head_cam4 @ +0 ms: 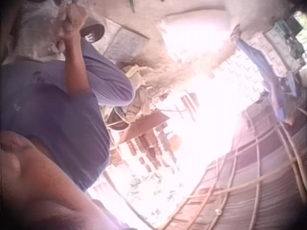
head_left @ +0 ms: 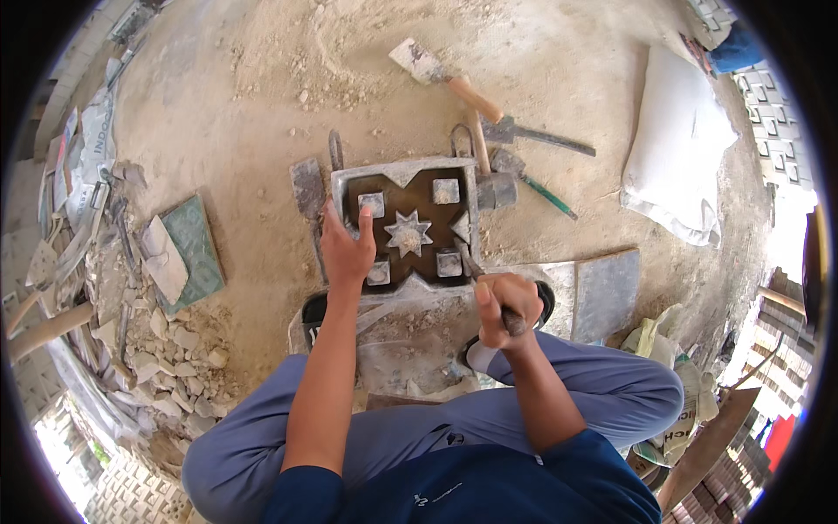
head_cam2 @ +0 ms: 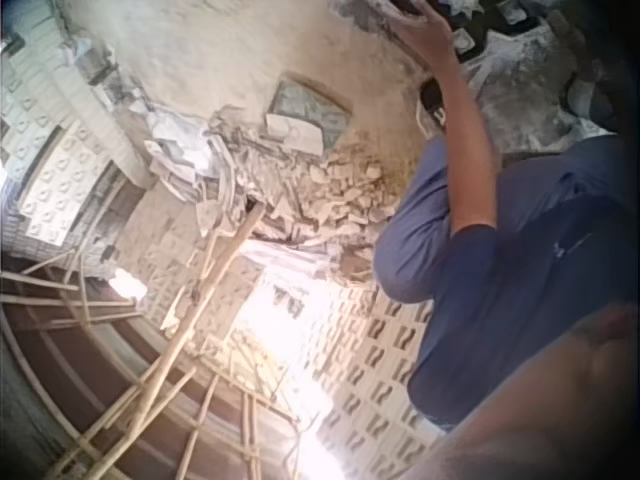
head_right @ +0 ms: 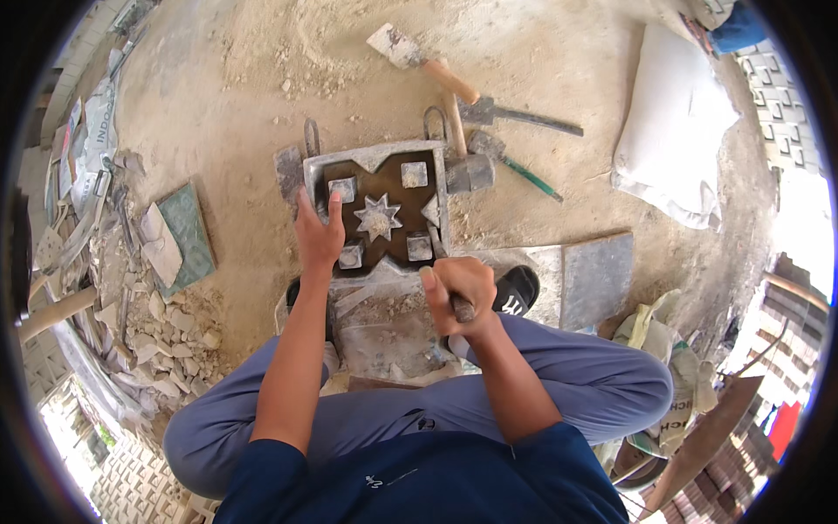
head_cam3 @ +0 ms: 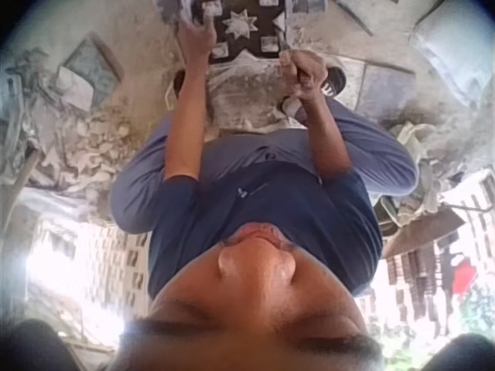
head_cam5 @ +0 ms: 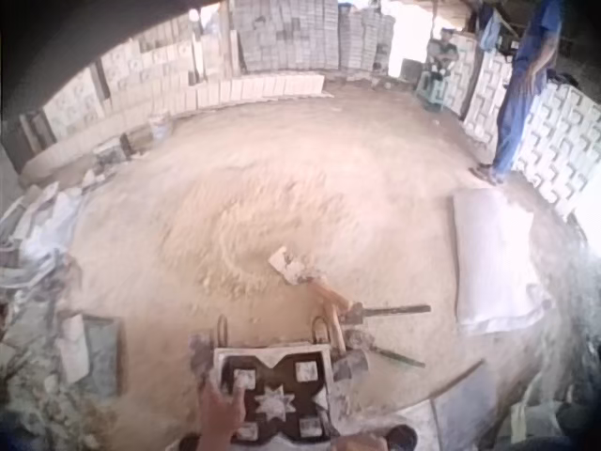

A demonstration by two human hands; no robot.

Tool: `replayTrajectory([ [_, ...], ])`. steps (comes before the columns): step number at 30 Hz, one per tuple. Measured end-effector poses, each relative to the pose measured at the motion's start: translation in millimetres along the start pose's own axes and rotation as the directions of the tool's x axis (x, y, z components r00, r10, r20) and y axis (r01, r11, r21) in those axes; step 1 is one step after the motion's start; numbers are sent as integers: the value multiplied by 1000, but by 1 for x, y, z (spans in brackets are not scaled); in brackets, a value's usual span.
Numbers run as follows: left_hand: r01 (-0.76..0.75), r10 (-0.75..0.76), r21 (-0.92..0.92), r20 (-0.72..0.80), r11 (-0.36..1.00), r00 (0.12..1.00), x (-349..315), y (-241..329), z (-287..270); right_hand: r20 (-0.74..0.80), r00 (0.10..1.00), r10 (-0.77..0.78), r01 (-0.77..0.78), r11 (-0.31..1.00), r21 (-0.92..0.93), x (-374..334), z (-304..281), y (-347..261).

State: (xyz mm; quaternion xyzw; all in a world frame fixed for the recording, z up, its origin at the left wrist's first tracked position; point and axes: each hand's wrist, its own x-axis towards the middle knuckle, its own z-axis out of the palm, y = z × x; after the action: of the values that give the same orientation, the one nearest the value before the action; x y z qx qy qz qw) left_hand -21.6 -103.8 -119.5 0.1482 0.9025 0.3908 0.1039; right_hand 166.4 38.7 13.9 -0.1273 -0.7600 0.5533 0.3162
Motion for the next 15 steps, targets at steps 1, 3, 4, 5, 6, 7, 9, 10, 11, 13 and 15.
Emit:
replayTrajectory([
  [1, 4, -4, 0, -9, 1000, 1000, -2, 0, -2, 23, 999, 35, -32, 995, -92, 4, 3, -4],
  [3, 22, -21, -3, 2, 1000, 1000, -1, 4, 1, -19, 1000, -16, 15, 998, -53, 16, 0, -18],
  [4, 41, -41, 3, 11, 999, 999, -1, 8, -2, -59, 997, -41, 42, 999, 7, 17, -1, -27],
  [5, 40, -39, -16, 29, 999, 999, -4, 12, -4, -101, 993, -59, 65, 996, 62, 16, -4, -38],
  [6, 40, -40, -18, 20, 999, 999, -1, 11, -4, -96, 993, -66, 72, 995, 65, 22, -6, -48],
  [7, 23, -23, -10, 2, 1000, 1000, 0, 3, -5, -94, 990, -101, 120, 967, 225, 28, -6, -63],
  [9, 32, -32, 15, -3, 999, 999, 1, -1, -4, -97, 984, -150, 176, 914, 366, 36, -7, -79],
  [10, 28, -28, 5, -8, 1000, 1000, 0, 2, -4, -107, 989, -105, 138, 912, 386, 38, -6, -84],
  [11, 64, -64, 28, 9, 998, 998, -1, 5, -4, -115, 992, -58, 101, 907, 409, 40, -6, -87],
  [13, 101, -102, 48, 6, 994, 995, -1, 7, -7, -104, 991, -79, 111, 927, 357, 44, 0, -79],
  [15, 113, -113, 34, 25, 993, 993, 0, 7, -4, -103, 988, -116, 141, 951, 276, 46, 4, -66],
])
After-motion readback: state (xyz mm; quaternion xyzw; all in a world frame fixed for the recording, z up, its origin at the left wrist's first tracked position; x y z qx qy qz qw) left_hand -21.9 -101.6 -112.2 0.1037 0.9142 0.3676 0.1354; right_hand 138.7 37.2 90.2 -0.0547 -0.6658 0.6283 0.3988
